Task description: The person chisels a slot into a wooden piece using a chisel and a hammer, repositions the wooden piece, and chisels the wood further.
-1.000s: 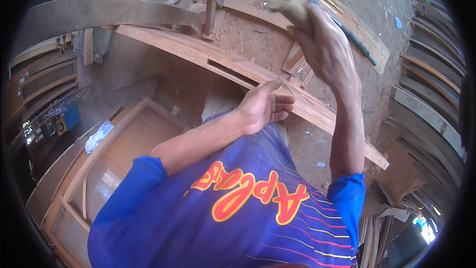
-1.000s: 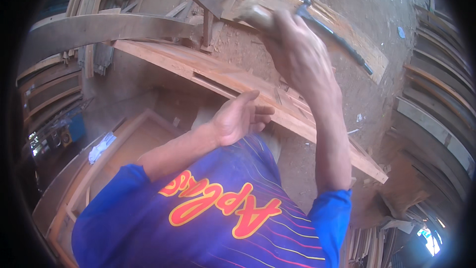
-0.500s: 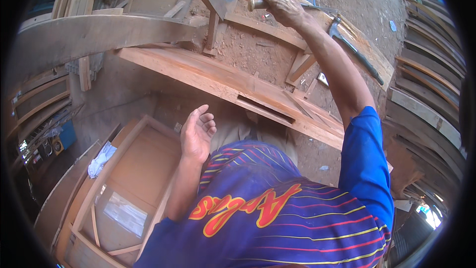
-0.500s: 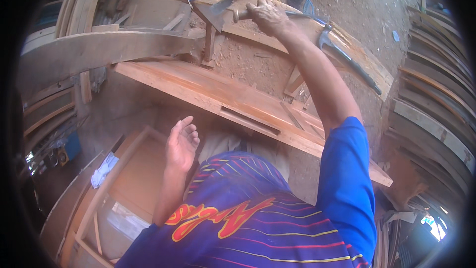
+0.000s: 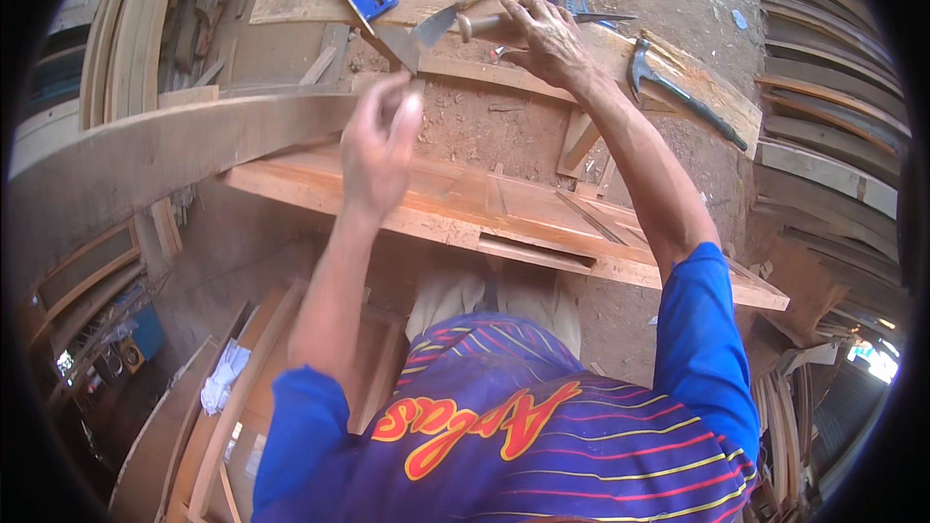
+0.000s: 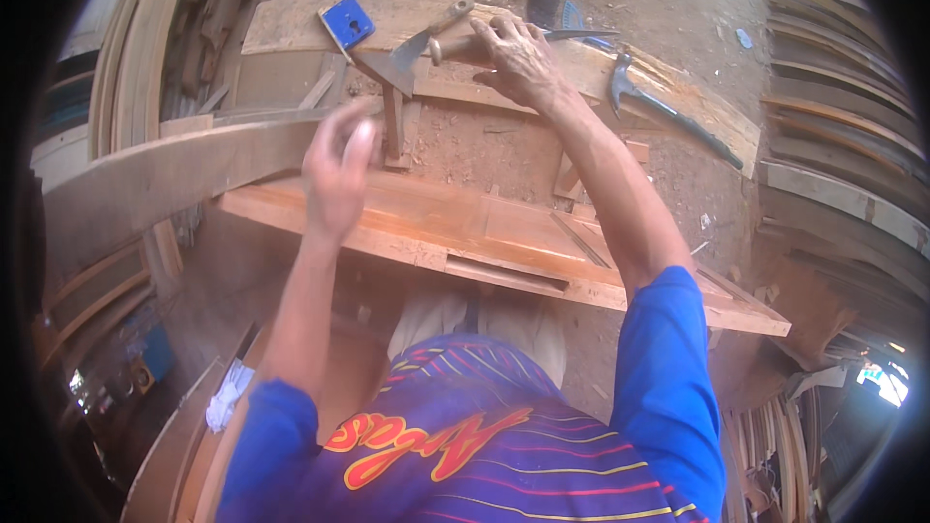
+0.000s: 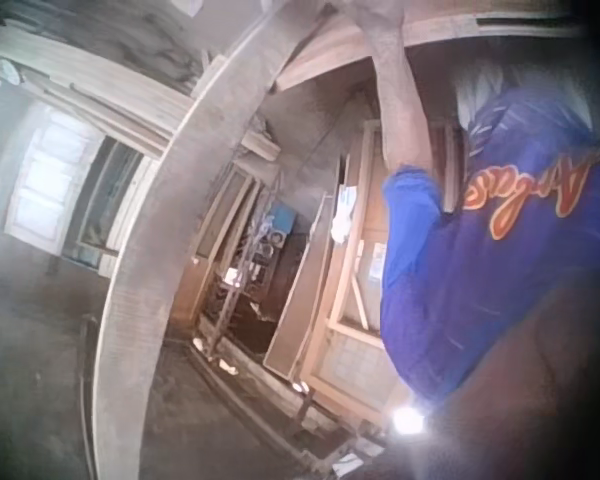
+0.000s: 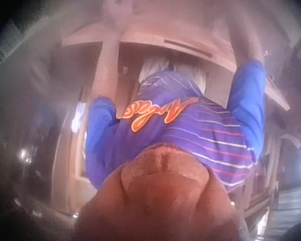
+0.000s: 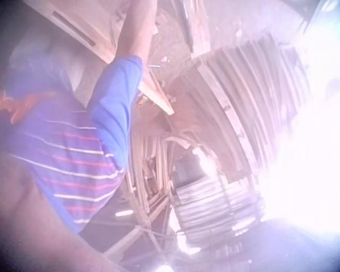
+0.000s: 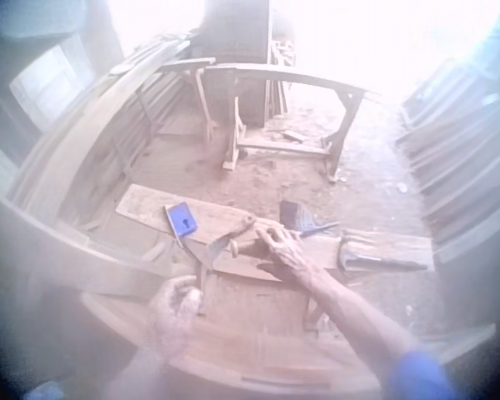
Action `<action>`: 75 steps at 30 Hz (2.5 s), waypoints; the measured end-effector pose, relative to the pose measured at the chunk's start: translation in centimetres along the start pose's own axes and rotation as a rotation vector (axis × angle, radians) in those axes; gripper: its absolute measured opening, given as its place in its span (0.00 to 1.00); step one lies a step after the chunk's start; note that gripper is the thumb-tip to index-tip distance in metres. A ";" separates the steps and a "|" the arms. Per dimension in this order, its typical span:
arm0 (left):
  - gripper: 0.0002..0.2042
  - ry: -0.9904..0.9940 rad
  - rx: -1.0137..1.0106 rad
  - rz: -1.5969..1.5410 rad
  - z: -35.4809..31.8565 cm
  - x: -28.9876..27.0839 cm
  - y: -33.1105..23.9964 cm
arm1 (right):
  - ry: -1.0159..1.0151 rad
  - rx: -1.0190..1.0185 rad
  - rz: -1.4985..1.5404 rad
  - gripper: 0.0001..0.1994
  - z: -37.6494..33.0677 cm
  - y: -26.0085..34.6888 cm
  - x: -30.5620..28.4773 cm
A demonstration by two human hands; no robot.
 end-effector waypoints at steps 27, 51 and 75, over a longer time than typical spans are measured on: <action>0.22 -0.111 0.647 0.772 23.5 15.0 2.9 | 0.091 0.317 0.502 0.24 8.0 -12.3 8.1; 0.27 -0.249 0.675 0.600 25.6 12.9 4.3 | 0.243 0.478 -0.173 0.21 -21.7 -9.8 -9.2; 0.12 0.539 0.054 -0.716 -12.8 9.2 -2.6 | -0.712 1.237 0.619 0.07 -36.6 20.1 -21.7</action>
Point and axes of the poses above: each hand's wrist, its own z-axis towards the middle knuckle, its own x-axis out of the palm, y = z × x, the point moved 4 cm from there along z, towards the middle knuckle, and after that the axes turned 14 degrees about -x, right-handed, at the moved point
